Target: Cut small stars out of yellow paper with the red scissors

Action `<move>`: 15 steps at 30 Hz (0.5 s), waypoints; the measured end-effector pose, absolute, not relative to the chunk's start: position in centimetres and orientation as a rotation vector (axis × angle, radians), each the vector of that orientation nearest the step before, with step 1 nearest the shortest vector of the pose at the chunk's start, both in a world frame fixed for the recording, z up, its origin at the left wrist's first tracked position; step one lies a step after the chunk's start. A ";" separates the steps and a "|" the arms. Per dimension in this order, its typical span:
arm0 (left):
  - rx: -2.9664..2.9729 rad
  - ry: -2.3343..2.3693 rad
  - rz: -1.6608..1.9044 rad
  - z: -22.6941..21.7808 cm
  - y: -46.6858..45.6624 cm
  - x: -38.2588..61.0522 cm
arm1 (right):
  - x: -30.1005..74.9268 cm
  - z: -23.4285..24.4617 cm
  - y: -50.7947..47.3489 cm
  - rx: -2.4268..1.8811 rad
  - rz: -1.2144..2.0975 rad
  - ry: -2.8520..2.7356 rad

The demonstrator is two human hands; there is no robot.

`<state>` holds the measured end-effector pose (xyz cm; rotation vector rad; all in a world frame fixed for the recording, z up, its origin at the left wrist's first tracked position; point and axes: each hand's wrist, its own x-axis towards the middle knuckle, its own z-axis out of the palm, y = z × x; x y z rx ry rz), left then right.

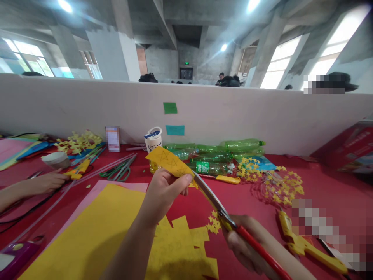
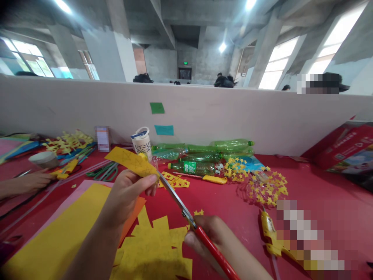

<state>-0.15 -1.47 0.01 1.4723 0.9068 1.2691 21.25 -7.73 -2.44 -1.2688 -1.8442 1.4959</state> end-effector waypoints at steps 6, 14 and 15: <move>1.406 0.801 1.262 -0.3 -1.6 0.2 | 20.8 -2.5 -8.0 -1.219 1.565 -1.719; 1.324 0.778 1.385 -0.4 -1.3 0.0 | 21.1 -2.5 -7.6 -1.296 1.517 -1.827; 1.326 0.780 1.386 -0.4 -1.3 0.0 | 21.1 -2.5 -7.6 -1.302 1.510 -1.842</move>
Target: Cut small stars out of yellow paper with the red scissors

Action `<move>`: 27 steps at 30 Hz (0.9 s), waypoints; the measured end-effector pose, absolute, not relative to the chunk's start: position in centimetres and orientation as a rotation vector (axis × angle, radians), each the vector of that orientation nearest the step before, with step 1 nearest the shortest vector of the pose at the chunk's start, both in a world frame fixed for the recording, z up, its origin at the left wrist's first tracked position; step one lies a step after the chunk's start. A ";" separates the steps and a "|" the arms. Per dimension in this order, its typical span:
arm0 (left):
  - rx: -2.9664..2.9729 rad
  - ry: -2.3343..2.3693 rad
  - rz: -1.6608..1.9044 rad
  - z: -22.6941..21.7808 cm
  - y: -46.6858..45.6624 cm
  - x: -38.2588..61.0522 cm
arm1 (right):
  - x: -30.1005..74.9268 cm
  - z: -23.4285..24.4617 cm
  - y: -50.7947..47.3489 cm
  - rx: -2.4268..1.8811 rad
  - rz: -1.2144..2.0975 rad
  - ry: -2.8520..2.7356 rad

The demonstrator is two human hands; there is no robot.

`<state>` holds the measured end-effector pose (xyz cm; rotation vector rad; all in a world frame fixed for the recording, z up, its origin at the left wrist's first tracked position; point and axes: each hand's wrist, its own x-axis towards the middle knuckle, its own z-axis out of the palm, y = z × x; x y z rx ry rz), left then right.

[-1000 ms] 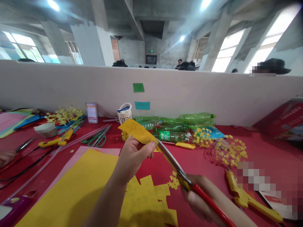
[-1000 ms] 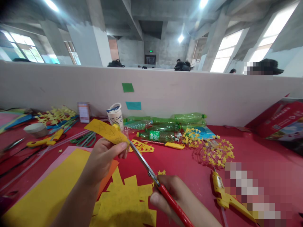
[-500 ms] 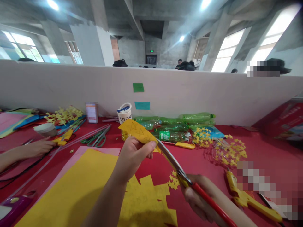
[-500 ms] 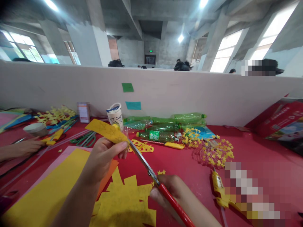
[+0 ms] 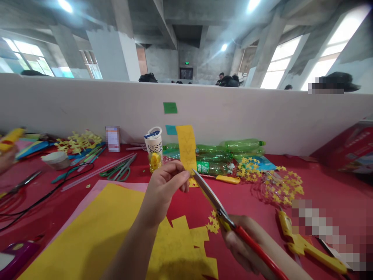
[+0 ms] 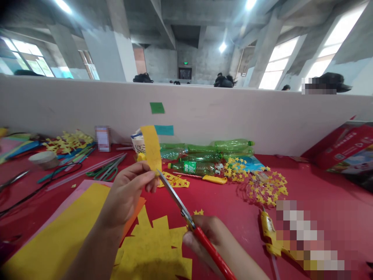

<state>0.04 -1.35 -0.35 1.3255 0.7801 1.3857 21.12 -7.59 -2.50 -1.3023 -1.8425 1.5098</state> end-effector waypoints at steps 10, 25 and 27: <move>1.515 0.918 1.311 0.4 -1.6 -0.4 | 22.2 -2.1 -8.0 -1.189 1.508 -1.953; 1.613 1.012 1.217 0.7 -1.6 -1.0 | 21.7 -2.3 -7.5 -1.275 1.517 -1.958; 1.620 1.022 1.199 0.8 -1.6 -1.2 | 21.7 -2.3 -7.5 -1.292 1.515 -1.943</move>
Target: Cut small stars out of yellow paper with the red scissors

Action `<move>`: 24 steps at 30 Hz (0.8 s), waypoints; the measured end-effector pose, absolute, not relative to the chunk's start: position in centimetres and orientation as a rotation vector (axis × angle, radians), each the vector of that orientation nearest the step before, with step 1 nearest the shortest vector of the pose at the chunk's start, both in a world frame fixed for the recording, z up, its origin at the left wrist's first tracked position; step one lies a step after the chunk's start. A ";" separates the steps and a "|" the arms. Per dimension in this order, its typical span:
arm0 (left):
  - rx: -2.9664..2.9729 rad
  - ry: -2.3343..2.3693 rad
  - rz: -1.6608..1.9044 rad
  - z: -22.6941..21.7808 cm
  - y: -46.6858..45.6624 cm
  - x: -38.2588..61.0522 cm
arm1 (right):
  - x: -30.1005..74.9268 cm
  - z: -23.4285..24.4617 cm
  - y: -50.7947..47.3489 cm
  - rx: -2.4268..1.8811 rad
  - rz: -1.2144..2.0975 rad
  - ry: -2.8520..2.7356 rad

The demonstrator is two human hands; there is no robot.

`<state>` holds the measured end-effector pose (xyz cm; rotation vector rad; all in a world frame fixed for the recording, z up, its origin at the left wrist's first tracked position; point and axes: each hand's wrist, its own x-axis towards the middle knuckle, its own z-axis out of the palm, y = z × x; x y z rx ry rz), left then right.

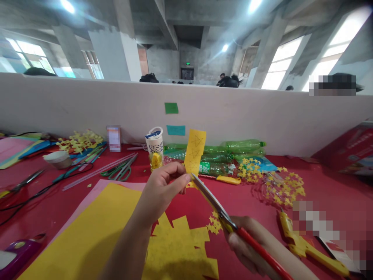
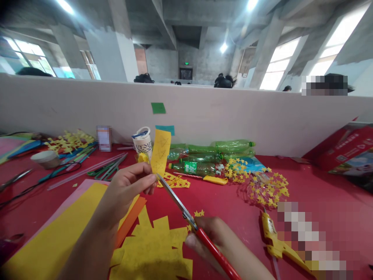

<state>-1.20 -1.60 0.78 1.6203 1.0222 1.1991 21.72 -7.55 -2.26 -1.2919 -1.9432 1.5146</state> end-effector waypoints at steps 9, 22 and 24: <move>1.616 1.011 1.139 1.1 -1.7 -1.8 | 21.8 -2.6 -7.2 -1.257 1.505 -1.987; 1.617 1.014 1.124 1.3 -1.7 -1.8 | 21.9 -2.4 -7.2 -1.280 1.459 -1.975; 1.615 1.011 1.119 1.3 -1.7 -1.9 | 21.8 -2.3 -7.2 -1.274 1.474 -1.972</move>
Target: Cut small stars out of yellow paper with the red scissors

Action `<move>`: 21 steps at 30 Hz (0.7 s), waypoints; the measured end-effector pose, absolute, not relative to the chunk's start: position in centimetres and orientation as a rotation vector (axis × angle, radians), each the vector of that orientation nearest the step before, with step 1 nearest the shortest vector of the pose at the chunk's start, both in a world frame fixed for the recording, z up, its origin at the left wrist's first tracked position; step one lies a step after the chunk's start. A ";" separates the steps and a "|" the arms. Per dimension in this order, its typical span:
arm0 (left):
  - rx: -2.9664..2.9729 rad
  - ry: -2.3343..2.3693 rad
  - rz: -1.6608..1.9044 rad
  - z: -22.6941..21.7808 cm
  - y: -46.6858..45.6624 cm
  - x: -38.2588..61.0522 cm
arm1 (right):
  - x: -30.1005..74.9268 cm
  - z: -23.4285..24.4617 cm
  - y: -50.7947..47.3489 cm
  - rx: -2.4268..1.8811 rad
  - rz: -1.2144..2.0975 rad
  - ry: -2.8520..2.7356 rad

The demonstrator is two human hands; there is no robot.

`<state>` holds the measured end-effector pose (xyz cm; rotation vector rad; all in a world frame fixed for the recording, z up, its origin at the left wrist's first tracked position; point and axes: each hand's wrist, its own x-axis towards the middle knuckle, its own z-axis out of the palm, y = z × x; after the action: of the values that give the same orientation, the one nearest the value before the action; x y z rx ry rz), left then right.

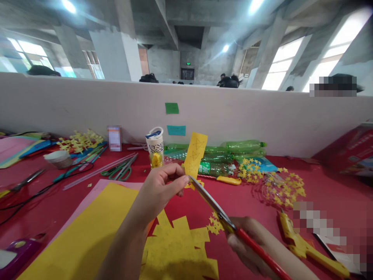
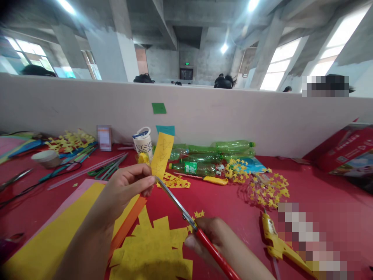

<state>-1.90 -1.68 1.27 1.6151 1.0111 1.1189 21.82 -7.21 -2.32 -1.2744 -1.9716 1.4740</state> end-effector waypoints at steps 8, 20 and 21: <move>1.568 0.967 1.181 1.0 -1.7 -1.6 | 21.7 -2.4 -7.2 -1.251 1.455 -1.951; 1.378 0.807 1.343 0.0 -2.1 0.5 | 21.8 -2.6 -7.9 -1.161 1.439 -1.949; 1.373 0.802 1.342 0.0 -2.1 0.6 | 21.8 -2.7 -7.9 -1.161 1.426 -1.942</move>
<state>0.60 -2.14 -0.02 1.3730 0.8020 1.3424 21.83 -7.86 -2.74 -1.1610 -1.9418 1.4262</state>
